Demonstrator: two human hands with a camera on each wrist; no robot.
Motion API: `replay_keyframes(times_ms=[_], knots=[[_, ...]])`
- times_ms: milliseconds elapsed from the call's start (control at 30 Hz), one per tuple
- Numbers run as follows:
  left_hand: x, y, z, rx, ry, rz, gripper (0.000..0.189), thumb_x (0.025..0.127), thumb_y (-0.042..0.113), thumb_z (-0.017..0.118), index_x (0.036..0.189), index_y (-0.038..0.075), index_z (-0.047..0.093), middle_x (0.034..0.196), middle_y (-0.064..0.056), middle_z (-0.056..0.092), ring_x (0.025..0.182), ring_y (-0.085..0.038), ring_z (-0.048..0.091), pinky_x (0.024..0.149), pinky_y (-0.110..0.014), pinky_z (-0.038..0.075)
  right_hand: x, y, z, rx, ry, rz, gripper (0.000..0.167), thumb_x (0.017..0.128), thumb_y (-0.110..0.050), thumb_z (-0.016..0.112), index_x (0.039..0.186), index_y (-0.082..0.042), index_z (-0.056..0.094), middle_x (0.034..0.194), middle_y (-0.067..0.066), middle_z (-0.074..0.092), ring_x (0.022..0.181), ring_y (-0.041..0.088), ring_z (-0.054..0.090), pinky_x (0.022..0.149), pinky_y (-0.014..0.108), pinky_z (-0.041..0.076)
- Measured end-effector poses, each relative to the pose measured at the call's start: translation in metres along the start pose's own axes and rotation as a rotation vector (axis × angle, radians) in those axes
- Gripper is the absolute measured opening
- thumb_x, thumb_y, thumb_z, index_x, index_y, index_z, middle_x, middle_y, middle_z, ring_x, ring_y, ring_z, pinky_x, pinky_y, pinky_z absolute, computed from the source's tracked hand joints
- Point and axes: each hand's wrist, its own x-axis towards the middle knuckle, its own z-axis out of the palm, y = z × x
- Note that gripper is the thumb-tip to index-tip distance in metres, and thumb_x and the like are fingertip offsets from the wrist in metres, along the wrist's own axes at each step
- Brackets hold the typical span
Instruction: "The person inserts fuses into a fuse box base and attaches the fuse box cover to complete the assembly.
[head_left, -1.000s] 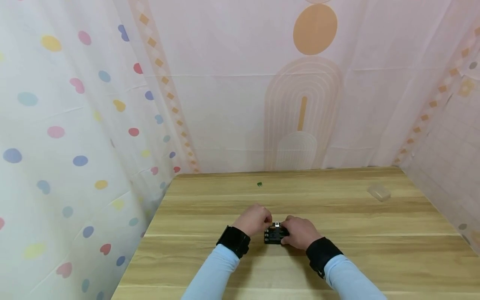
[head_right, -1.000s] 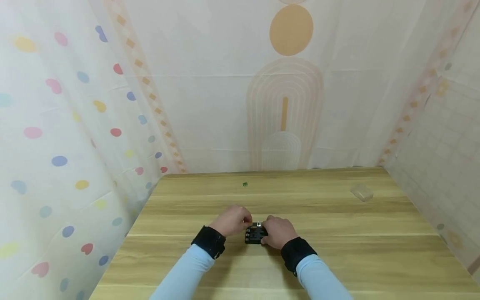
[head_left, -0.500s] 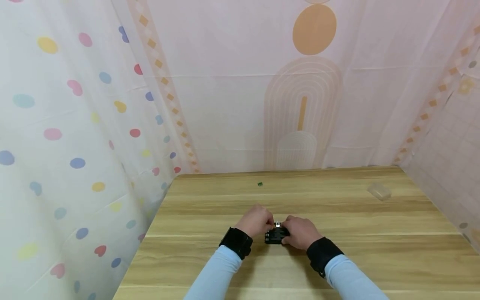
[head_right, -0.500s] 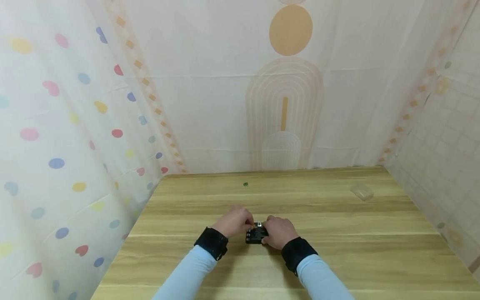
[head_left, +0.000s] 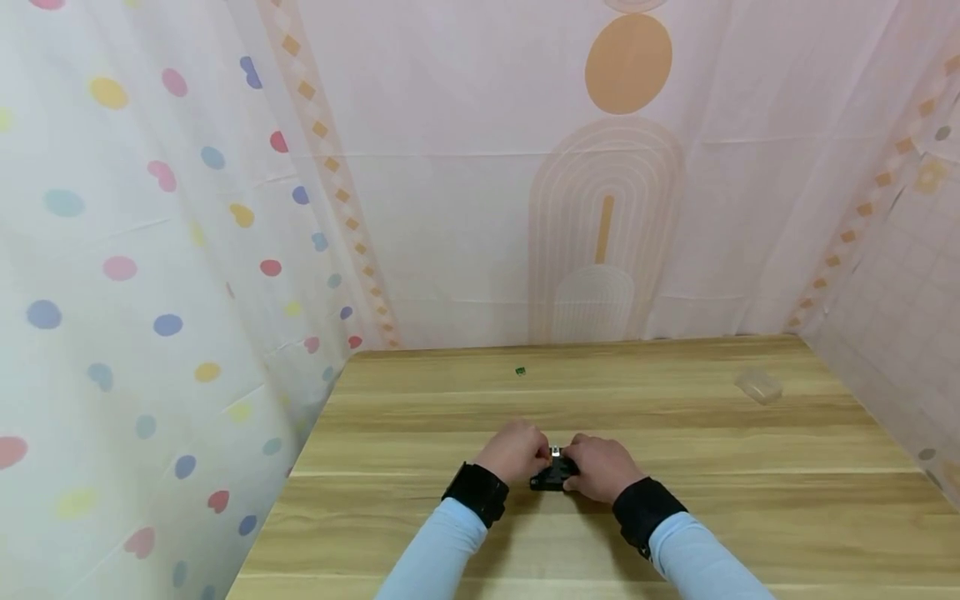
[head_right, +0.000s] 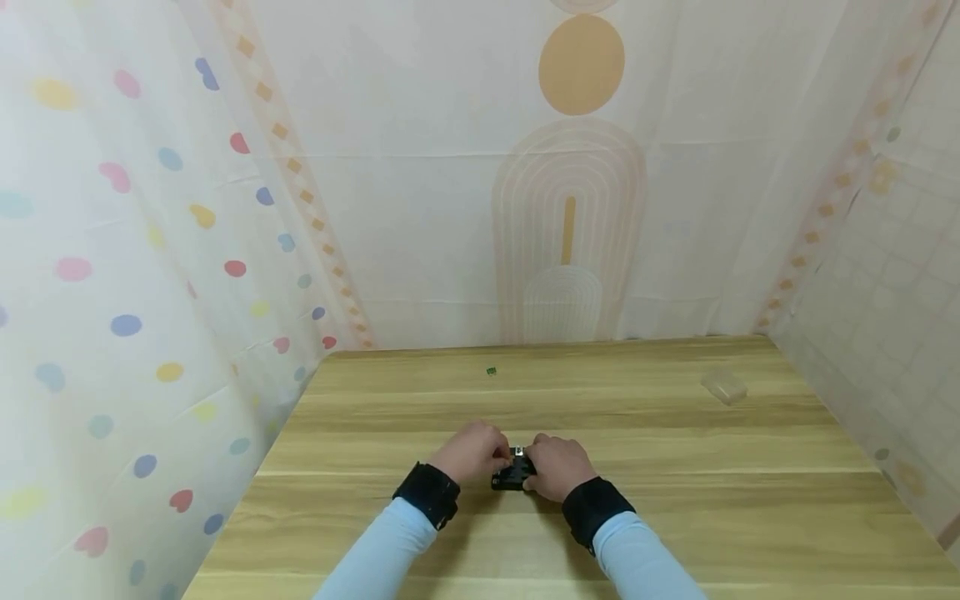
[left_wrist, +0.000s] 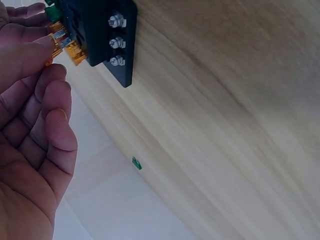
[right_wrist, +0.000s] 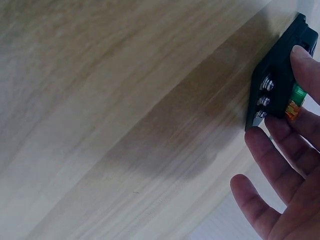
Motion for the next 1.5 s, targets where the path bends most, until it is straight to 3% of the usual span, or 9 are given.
replay_keyframes(times_ms=[600,1233,1500], knots=[[0.001,0.0,0.011,0.065,-0.005,-0.02,0.01,0.087,0.019,0.078,0.078,0.017,0.077,0.069,0.011,0.064,0.062,-0.001,0.051,0.06,-0.016,0.043,0.0,-0.001,-0.002,-0.002,0.014,-0.013,0.034,0.076,-0.023,0.086,0.101,-0.005,0.073,0.089,0.003,0.062,0.074,0.019,0.06,0.065,0.04,0.05],[0.002,0.001,0.013,-0.05,-0.012,-0.056,0.011,0.087,0.015,0.077,0.076,0.014,0.078,0.068,0.011,0.063,0.062,0.0,0.05,0.059,-0.015,0.042,0.0,-0.001,-0.001,-0.004,0.018,-0.014,0.033,0.076,-0.024,0.086,0.1,-0.006,0.073,0.089,0.002,0.061,0.073,0.018,0.059,0.065,0.039,0.05],[0.001,0.001,0.013,-0.03,-0.025,-0.052,0.012,0.086,0.014,0.078,0.074,0.013,0.077,0.067,0.011,0.062,0.061,-0.001,0.049,0.058,-0.015,0.042,0.0,-0.002,-0.002,0.0,0.015,-0.016,0.031,0.076,-0.023,0.086,0.098,-0.006,0.073,0.087,0.002,0.06,0.072,0.018,0.058,0.065,0.04,0.05]])
